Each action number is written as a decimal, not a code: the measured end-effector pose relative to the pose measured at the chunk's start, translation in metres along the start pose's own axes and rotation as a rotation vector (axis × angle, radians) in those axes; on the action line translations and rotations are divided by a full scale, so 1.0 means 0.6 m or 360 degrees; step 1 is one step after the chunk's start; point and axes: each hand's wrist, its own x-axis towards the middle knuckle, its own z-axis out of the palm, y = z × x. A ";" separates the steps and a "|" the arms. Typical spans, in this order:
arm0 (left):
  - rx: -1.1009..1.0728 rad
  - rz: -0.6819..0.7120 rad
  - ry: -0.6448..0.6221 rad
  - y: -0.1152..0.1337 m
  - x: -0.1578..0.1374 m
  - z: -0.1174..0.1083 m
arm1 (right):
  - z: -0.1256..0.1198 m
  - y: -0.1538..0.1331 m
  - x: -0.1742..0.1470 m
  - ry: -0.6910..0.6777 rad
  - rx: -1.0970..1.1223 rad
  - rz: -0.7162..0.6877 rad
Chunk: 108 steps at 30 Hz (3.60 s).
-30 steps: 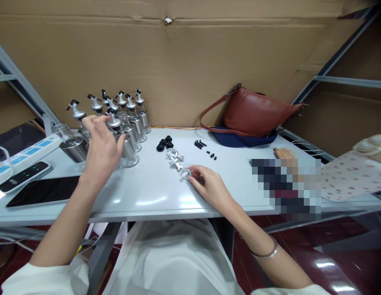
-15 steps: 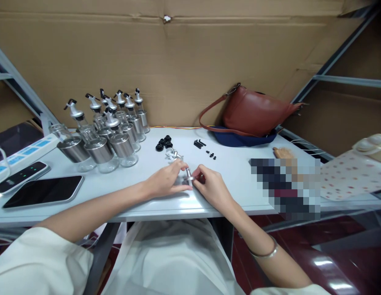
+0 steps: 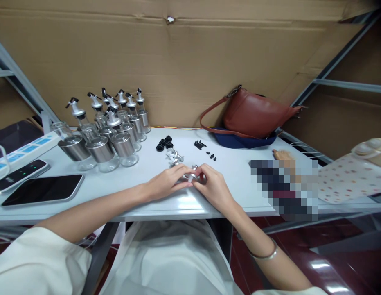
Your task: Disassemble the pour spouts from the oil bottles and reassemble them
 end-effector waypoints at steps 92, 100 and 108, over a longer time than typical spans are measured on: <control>-0.1269 -0.0277 0.0460 0.020 0.021 0.028 | -0.025 0.007 0.009 0.0231 0.1359 0.0294; -0.1009 -0.0168 0.0359 0.026 0.020 0.027 | -0.033 0.005 0.008 0.0291 0.1280 0.0296; -0.0206 -0.0030 0.0312 0.018 0.047 -0.048 | -0.033 0.010 0.006 0.0198 0.1143 0.0305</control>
